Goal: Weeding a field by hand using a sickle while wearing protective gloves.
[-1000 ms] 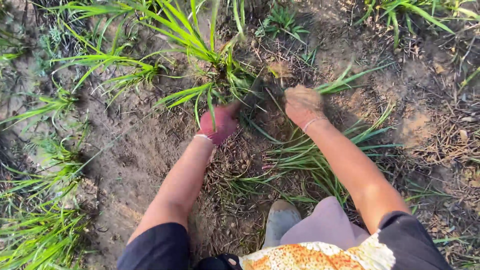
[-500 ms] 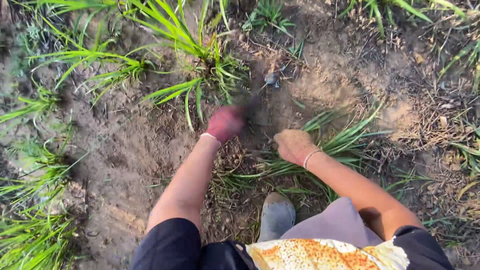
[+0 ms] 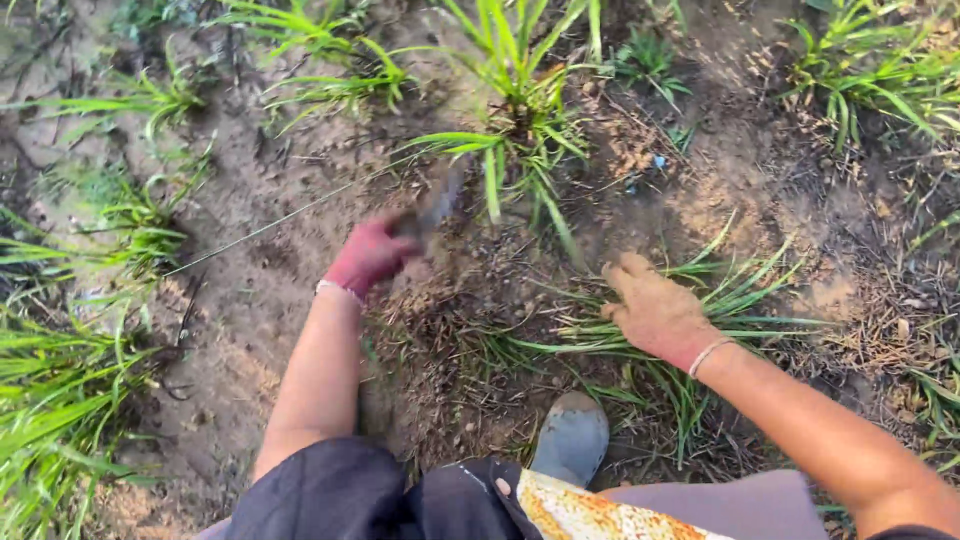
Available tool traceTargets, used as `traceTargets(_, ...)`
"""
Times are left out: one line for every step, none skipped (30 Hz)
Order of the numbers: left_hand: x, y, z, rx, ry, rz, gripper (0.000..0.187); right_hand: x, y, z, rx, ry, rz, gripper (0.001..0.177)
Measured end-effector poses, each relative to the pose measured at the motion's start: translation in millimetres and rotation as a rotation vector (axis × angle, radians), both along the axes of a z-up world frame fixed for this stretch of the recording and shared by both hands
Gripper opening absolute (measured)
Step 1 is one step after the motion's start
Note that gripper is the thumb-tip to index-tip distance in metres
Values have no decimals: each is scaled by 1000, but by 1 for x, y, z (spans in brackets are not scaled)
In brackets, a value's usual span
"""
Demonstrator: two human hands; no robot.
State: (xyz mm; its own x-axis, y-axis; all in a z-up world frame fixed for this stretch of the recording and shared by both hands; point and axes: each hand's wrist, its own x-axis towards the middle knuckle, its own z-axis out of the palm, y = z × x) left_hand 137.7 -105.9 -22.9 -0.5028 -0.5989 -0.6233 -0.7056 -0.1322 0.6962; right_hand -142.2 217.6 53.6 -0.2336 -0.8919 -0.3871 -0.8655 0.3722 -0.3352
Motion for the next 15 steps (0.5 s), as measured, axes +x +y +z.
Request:
traceTargets(-4,-6,-16,1,5,8,83,12,-9,7,1,5,8,57)
traceTargets(-9,-12,-31,-105,140,173,82,23,-19,13,83,50,-16,55)
traceTargets(-17,-22,-45,-219,282,335,82,31,-31,20,156,101,-41,52)
traceTargets(-21,-20,-74,-225,292,342,82,42,-42,19,148,111,-36,52)
traceTargets(-30,-19,-104,-454,125,87,72,51,-54,19,115,165,3,54)
traceTargets(-40,-18,-133,-675,-51,-170,61,58,-66,18,83,219,43,56)
traceTargets(-45,-14,-104,-679,-41,-167,61,58,-73,-7,80,230,41,56)
traceTargets(-51,-10,-76,-552,-18,-291,69,57,-80,-32,-164,342,80,65)
traceTargets(-51,3,-50,-406,-5,-426,76,62,-79,-58,-392,439,107,75)
traceTargets(-49,1,-6,-395,-6,-436,76,74,-93,-47,-380,434,99,75)
traceTargets(-50,-3,38,-134,-57,-176,81,84,-107,-36,73,327,-60,83)
traceTargets(-51,-8,82,127,-112,84,85,93,-121,-25,523,202,-215,91)
traceTargets(-50,-4,46,126,-111,83,85,101,-107,-68,522,202,-217,91)
traceTargets(-48,-1,10,-126,96,192,74,110,-93,-111,109,319,-282,83)
traceTargets(-47,-1,-24,-386,306,302,65,118,-85,-154,-317,423,-335,77)
